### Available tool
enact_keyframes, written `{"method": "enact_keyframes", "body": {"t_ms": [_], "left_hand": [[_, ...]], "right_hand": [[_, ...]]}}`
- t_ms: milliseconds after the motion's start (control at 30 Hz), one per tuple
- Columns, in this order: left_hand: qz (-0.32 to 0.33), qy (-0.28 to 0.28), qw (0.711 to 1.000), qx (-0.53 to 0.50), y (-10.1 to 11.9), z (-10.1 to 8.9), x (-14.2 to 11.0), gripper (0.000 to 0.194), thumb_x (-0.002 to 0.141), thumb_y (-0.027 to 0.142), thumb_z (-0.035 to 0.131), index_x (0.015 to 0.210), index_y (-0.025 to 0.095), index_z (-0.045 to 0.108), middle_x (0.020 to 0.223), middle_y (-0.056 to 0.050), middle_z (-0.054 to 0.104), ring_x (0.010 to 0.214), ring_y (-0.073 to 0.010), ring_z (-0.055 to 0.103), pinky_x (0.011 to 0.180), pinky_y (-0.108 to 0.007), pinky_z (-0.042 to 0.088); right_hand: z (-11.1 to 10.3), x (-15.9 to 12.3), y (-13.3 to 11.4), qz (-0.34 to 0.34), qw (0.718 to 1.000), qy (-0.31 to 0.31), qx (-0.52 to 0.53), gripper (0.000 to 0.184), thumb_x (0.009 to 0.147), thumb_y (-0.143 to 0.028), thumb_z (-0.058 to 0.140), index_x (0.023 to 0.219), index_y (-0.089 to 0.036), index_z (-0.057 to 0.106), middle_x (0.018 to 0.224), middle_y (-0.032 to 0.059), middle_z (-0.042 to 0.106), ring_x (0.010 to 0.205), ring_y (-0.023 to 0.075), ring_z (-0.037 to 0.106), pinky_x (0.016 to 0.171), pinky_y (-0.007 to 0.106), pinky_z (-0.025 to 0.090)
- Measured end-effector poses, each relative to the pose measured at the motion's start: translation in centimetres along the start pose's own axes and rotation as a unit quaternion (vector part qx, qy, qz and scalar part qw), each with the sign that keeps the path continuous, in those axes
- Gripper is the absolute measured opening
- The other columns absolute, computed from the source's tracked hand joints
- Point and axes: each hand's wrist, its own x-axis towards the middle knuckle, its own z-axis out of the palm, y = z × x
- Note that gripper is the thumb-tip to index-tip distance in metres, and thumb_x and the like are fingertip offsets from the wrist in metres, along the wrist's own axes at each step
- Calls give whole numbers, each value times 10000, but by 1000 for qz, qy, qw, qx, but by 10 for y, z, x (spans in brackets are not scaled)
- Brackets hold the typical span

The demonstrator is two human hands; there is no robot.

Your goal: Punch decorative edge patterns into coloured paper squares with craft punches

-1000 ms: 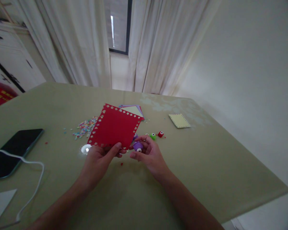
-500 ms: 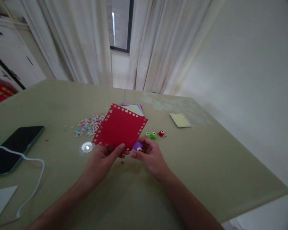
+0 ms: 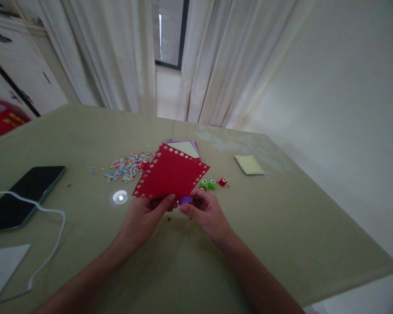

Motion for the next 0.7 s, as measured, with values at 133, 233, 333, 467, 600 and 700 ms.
{"method": "enact_keyframes", "body": {"t_ms": [133,233,333,467,600,700], "left_hand": [[-18,-16,1000,-14,-2,1,-1,200,843,430,801,801,235,814,707,-37,814,654,-232,769,610,-303,613],[-16,-25,999,-19,-4,1,-1,199,850,427,798,814,232,819,708,-30,815,657,-224,770,613,-292,613],[-13,-34,999,-14,-6,1,-1,199,867,415,785,844,221,819,736,-28,826,677,-217,776,631,-288,617],[-8,-38,999,-10,-5,1,-1,200,871,401,768,841,206,807,730,-24,823,663,-202,767,613,-272,607],[-2,-30,1000,-4,-1,3,-2,201,866,393,764,796,206,786,689,-15,806,627,-186,754,576,-249,589],[-2,-22,1000,-2,2,4,-4,201,859,389,758,779,206,780,676,-14,799,619,-182,751,575,-246,590]], "right_hand": [[0,0,1,-3,1000,-14,-21,399,738,-536,926,885,-210,750,744,-16,659,621,128,523,579,266,413],[0,-1,1,2,1000,-14,-13,398,733,-524,932,907,-206,767,744,-12,678,610,124,526,578,264,416],[0,0,1,9,1000,-18,8,411,698,-479,963,957,-210,791,776,-4,713,622,127,562,601,266,446],[0,0,2,12,1000,-27,11,387,708,-451,958,970,-206,812,811,17,756,650,138,606,628,272,471],[0,-1,0,5,1000,-27,4,353,736,-439,942,977,-211,821,861,33,787,697,157,646,673,288,506],[0,-1,-1,-4,999,-36,13,340,741,-431,941,980,-221,821,893,39,799,763,182,691,751,318,545]]}}
